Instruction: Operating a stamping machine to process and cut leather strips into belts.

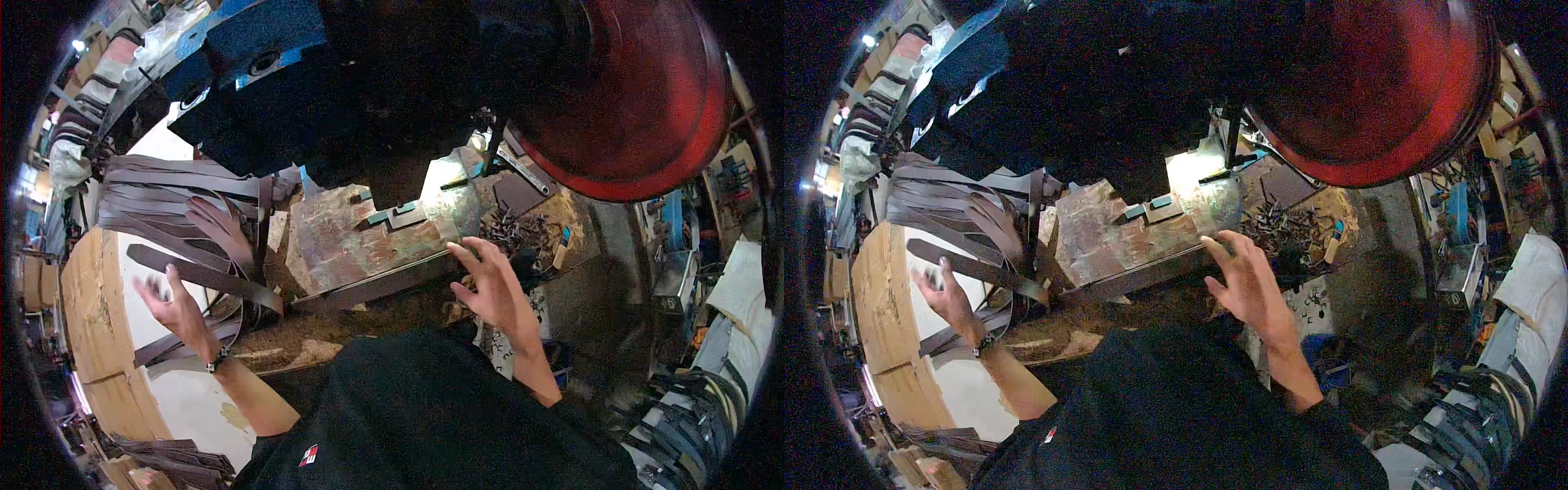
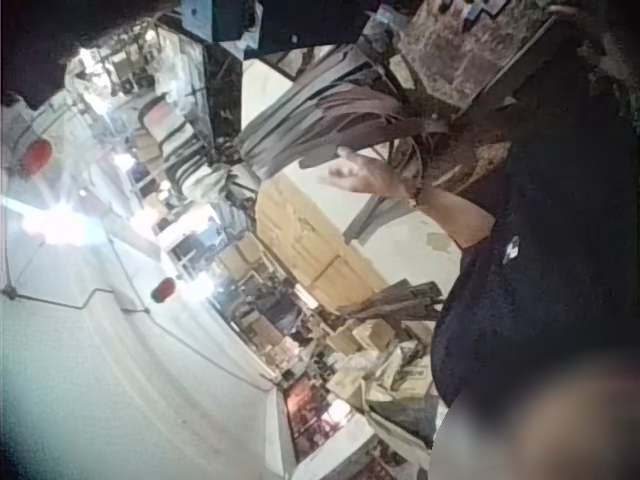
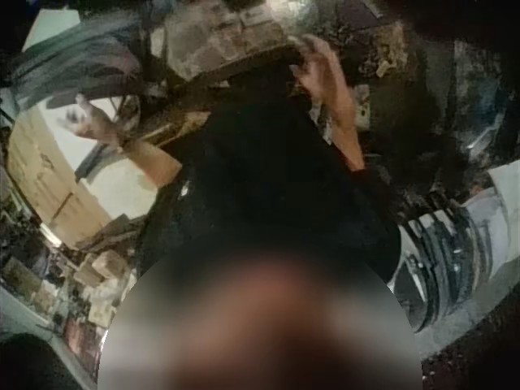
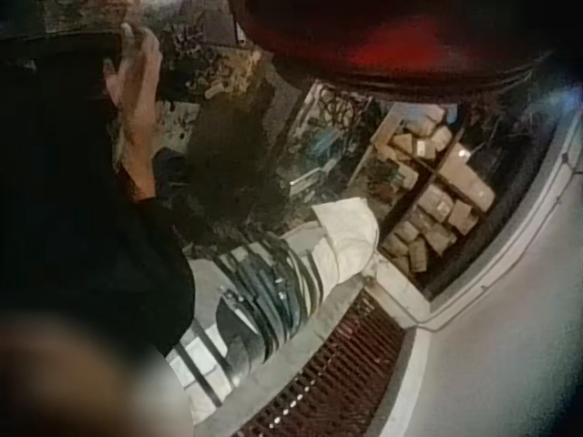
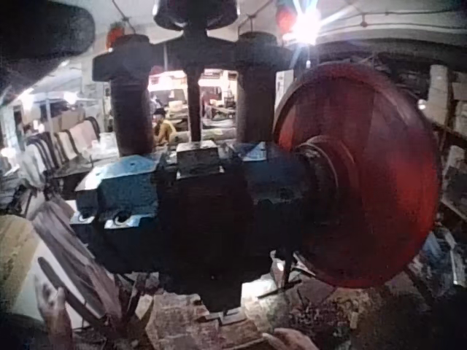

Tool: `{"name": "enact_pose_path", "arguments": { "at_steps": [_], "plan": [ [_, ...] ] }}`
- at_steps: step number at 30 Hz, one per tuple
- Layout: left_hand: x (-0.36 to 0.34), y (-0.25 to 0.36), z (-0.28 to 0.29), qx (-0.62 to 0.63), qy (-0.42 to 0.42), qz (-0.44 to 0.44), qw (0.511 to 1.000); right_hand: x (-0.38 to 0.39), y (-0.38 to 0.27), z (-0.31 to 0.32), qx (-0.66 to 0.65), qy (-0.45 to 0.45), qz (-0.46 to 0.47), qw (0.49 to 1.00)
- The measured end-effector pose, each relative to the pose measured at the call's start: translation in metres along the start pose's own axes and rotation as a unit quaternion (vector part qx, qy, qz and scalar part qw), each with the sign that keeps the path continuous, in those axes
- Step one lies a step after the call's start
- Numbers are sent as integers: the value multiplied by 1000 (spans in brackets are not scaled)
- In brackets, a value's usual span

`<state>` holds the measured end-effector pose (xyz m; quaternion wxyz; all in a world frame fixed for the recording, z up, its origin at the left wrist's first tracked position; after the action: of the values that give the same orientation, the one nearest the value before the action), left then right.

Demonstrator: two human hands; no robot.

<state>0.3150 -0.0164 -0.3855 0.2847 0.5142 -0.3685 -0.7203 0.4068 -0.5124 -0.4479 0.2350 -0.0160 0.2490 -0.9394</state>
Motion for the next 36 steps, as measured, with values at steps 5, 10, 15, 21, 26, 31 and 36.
{"name": "enact_pose_path", "arguments": {
  "at_steps": [5,10,15,21,26,31,36],
  "plan": [
    [38,16,-42,80,-247,79,962,-2,30,-43,-30,5,-12,999],
    [164,87,-129,86,-581,-22,809,-32,-12,19,86,-17,59,994],
    [187,122,-145,150,-681,99,710,-51,-32,39,-45,-18,87,995],
    [157,128,-159,107,-644,31,757,-70,-21,3,-94,45,88,991],
    [153,80,-192,122,-598,-63,790,-80,-5,-16,-73,102,3,992],
    [143,62,-210,117,-580,-145,793,-78,7,-29,16,98,-8,995],
    [141,38,-225,102,-626,-89,768,-82,-6,-36,58,72,29,995]
  ]
}}
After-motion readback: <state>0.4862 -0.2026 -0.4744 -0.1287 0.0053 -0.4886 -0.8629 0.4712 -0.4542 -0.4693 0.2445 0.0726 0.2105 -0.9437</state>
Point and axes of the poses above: each hand's wrist, its own x-axis away from the middle knuckle, its own z-axis out of the back of the hand, y = z × x, the point moved 5 cm from there along -x, towards the middle knuckle, and after that the axes turned 13 degrees about x, right-handed, at the moved point
